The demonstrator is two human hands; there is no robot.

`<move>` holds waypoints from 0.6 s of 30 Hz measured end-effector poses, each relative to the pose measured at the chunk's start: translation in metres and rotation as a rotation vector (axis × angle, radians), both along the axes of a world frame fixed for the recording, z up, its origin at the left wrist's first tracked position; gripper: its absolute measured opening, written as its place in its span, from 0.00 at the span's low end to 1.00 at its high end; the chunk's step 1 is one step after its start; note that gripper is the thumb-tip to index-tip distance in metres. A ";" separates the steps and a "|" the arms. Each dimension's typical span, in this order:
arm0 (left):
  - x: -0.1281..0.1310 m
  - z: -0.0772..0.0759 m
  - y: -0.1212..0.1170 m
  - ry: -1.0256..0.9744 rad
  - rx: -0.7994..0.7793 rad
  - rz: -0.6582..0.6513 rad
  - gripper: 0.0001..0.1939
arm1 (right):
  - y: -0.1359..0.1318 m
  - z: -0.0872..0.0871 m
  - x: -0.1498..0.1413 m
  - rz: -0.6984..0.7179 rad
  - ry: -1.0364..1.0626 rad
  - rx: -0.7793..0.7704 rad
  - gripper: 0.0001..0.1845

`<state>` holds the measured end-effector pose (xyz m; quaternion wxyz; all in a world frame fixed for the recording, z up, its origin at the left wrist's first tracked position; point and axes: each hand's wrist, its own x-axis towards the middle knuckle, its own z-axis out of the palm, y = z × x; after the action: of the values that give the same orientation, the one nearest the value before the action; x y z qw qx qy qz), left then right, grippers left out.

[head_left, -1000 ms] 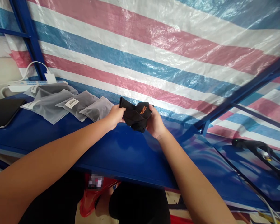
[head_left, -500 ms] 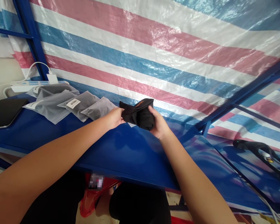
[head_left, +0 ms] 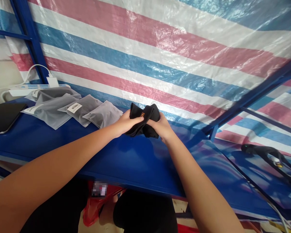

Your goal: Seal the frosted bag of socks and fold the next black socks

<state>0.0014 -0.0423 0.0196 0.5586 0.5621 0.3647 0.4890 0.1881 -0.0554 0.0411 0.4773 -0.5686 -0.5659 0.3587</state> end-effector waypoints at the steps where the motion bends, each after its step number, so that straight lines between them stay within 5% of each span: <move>1: -0.001 -0.001 0.003 0.003 -0.018 0.032 0.26 | 0.000 0.000 0.001 0.025 0.035 -0.024 0.38; 6: -0.007 -0.001 0.006 -0.015 -0.036 -0.052 0.29 | 0.004 -0.001 0.004 -0.032 -0.050 0.022 0.39; 11: -0.003 -0.005 -0.001 0.193 0.243 -0.042 0.54 | 0.004 -0.002 0.004 -0.056 -0.144 0.002 0.41; 14: -0.004 -0.010 0.007 0.163 0.201 0.077 0.37 | 0.001 0.002 0.003 0.017 -0.015 -0.030 0.39; 18: -0.011 -0.008 0.021 0.018 -0.128 0.090 0.18 | -0.001 0.007 0.007 0.154 0.195 -0.163 0.28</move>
<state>-0.0099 -0.0212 0.0112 0.5676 0.5125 0.4251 0.4843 0.1955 -0.0565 0.0479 0.4534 -0.5229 -0.5279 0.4924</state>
